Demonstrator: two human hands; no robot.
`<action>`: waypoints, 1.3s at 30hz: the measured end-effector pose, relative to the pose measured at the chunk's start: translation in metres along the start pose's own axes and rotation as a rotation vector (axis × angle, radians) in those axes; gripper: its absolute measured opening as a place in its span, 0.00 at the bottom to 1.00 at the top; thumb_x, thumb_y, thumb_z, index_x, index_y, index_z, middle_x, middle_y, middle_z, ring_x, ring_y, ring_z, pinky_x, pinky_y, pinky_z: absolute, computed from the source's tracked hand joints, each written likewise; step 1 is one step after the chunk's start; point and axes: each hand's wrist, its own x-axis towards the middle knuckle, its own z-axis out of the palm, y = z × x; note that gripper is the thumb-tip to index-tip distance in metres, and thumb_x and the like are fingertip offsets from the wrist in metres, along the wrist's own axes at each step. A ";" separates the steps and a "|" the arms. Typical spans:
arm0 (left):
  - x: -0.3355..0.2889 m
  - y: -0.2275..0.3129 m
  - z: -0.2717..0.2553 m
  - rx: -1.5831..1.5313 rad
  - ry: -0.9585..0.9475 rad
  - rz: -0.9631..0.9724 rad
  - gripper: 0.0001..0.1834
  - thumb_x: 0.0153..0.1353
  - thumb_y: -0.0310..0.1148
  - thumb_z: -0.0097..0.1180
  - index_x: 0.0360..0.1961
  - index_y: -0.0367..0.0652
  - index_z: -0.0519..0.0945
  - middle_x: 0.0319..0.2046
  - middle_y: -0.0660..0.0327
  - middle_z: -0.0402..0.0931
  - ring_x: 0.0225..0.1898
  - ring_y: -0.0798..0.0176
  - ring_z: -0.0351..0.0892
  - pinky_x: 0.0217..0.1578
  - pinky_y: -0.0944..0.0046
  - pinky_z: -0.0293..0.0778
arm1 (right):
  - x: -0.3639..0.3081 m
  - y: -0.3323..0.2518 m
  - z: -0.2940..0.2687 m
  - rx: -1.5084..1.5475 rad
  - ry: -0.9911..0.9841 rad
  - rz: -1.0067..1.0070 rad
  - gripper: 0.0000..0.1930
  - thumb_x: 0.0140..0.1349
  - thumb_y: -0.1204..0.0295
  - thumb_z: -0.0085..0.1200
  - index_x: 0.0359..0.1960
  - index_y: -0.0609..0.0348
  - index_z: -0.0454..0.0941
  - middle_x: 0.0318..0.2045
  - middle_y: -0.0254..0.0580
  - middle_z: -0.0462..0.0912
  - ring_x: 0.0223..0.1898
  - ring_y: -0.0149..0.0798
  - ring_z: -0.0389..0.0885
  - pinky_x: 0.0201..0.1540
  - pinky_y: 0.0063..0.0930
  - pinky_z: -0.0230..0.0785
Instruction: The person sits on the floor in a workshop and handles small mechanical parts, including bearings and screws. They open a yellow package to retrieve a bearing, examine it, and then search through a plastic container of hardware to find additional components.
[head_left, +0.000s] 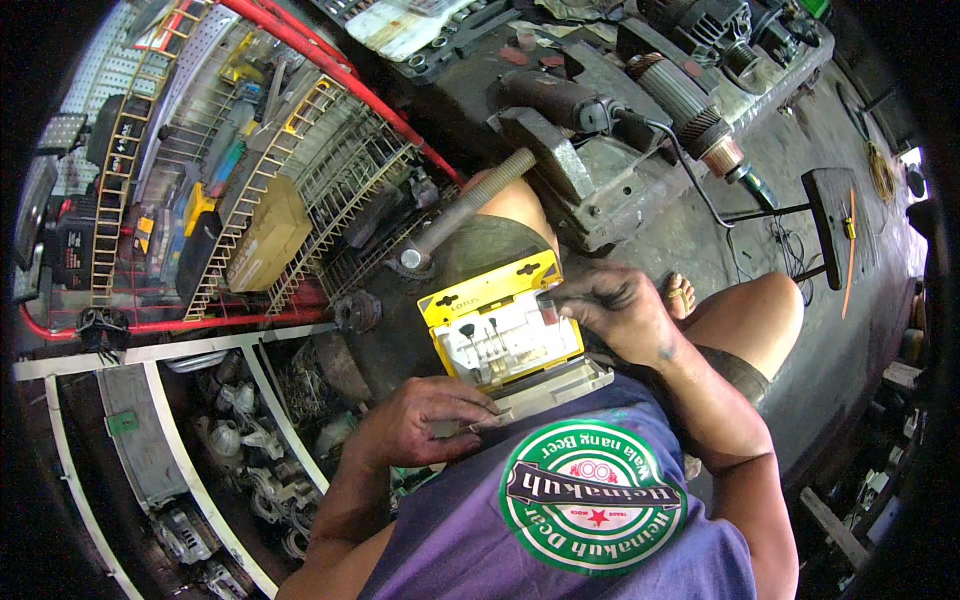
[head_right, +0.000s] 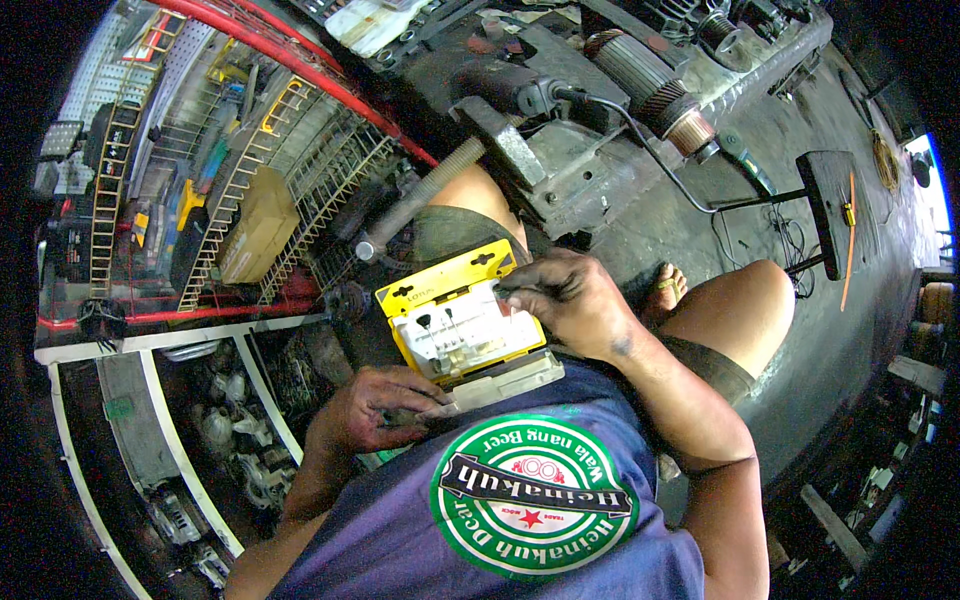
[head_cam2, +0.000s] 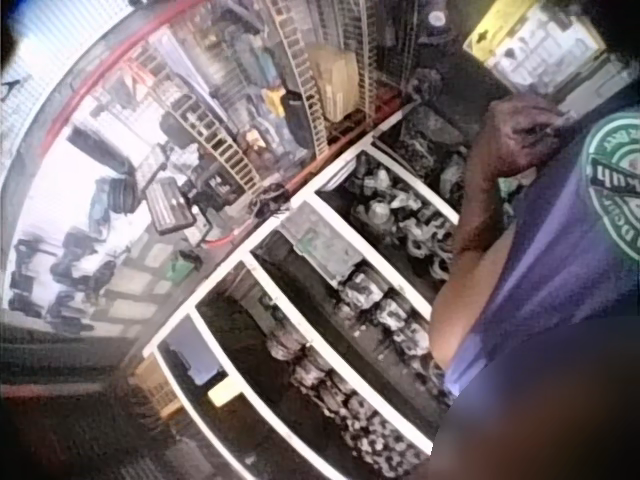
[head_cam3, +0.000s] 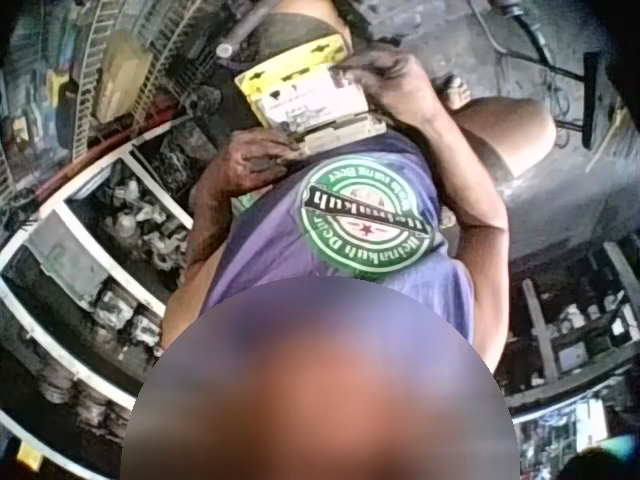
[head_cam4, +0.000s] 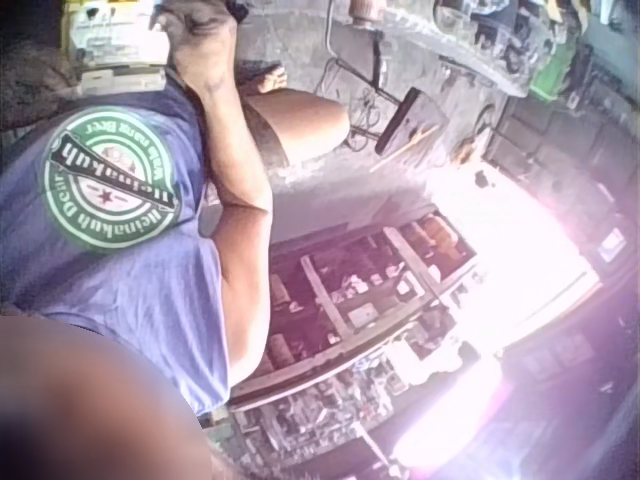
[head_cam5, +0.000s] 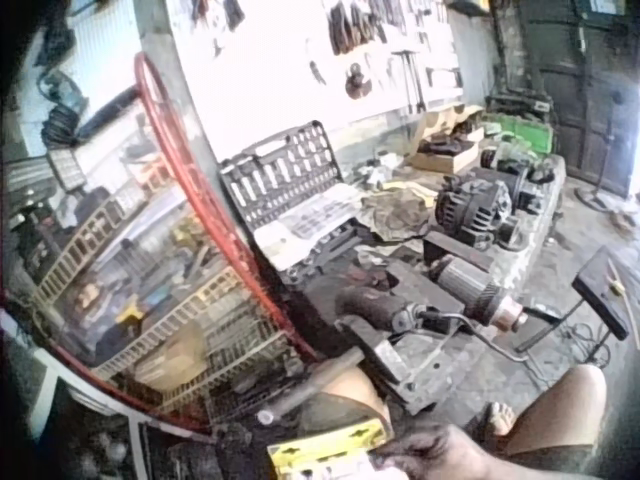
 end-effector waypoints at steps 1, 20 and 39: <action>-0.001 0.000 0.000 0.018 0.003 0.009 0.20 0.57 0.26 0.75 0.52 0.45 0.90 0.51 0.53 0.89 0.52 0.49 0.89 0.54 0.54 0.84 | 0.004 0.001 0.002 -0.103 -0.047 -0.090 0.10 0.65 0.71 0.70 0.45 0.62 0.90 0.42 0.47 0.91 0.42 0.44 0.89 0.49 0.36 0.79; -0.005 0.007 0.004 0.067 -0.033 0.009 0.15 0.60 0.28 0.72 0.50 0.44 0.90 0.51 0.55 0.88 0.50 0.49 0.89 0.51 0.52 0.83 | 0.015 0.002 0.030 -0.598 -0.084 -0.381 0.14 0.65 0.61 0.66 0.48 0.50 0.88 0.35 0.43 0.85 0.35 0.51 0.88 0.37 0.46 0.82; 0.014 -0.016 0.010 0.453 0.721 -0.288 0.32 0.58 0.27 0.70 0.66 0.35 0.78 0.62 0.44 0.81 0.63 0.45 0.82 0.66 0.51 0.74 | -0.017 0.023 0.005 0.145 0.035 0.417 0.35 0.79 0.38 0.45 0.39 0.65 0.82 0.32 0.45 0.85 0.39 0.41 0.82 0.49 0.40 0.76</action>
